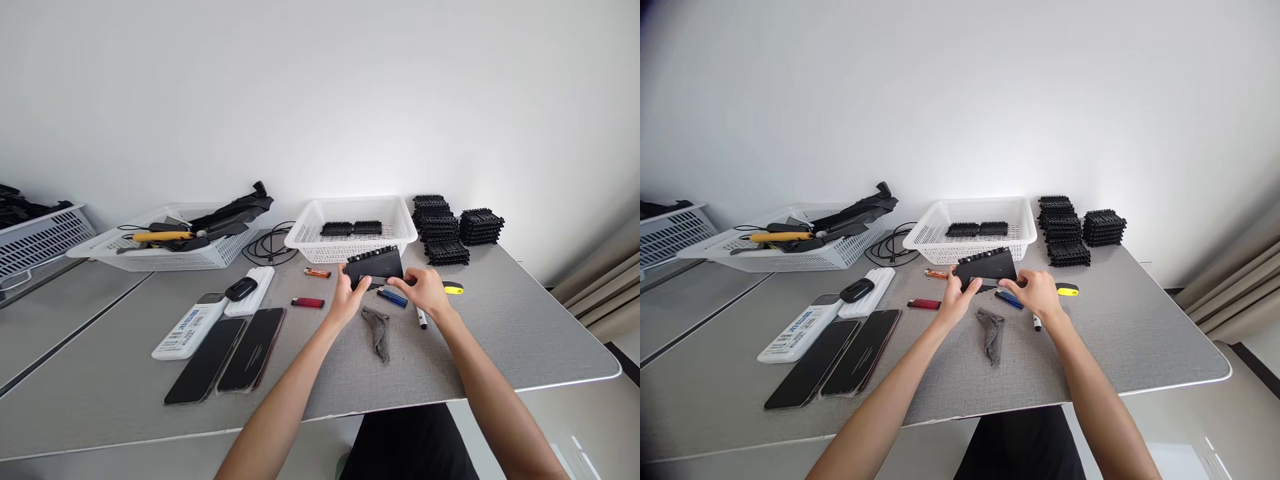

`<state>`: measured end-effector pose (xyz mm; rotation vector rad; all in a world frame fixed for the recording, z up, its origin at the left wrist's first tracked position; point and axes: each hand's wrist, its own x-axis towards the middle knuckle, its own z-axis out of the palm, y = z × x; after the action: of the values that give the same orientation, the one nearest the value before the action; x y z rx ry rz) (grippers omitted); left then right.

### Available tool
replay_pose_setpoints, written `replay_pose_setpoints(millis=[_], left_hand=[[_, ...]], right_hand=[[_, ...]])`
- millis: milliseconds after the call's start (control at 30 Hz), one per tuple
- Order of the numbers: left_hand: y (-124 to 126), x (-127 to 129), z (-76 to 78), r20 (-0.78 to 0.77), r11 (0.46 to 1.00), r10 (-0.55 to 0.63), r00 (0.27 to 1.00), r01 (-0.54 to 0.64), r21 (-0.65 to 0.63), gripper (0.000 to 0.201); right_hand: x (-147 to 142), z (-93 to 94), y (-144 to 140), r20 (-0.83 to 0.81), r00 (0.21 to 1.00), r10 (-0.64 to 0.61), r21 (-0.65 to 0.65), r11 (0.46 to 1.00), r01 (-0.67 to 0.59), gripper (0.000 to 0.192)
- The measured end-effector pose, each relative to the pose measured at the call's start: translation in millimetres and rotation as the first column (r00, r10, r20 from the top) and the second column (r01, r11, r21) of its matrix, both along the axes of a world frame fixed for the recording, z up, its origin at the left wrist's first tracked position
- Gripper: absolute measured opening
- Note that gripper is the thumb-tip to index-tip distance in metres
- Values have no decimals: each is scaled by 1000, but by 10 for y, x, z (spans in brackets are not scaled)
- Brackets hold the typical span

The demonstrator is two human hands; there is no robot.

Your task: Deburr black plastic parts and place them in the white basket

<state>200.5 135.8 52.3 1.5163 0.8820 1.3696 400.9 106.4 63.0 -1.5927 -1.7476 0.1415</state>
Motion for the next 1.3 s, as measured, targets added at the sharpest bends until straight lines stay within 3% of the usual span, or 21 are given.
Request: replay_pose_setpoints(millis=[167,367,1033,1300], left_hand=[[36,-18,10,39,999,45,998,-44,-27,49],[119,-72,-34,69,998,63,996,-61,-21,43],[192,-208,6,-41,996,83,996,-83,21,52],[208,-223,2,10,998,62,998,-62,10,52]], right_hand=[[66,26,1,16,999,-29,15,999,29,63],[228,41,17,57,991,-117,32,993,116,67],[310,20,49,75,996,-48,30,999,46,66],[342,4,50,55,997,-56,20,998,55,65]])
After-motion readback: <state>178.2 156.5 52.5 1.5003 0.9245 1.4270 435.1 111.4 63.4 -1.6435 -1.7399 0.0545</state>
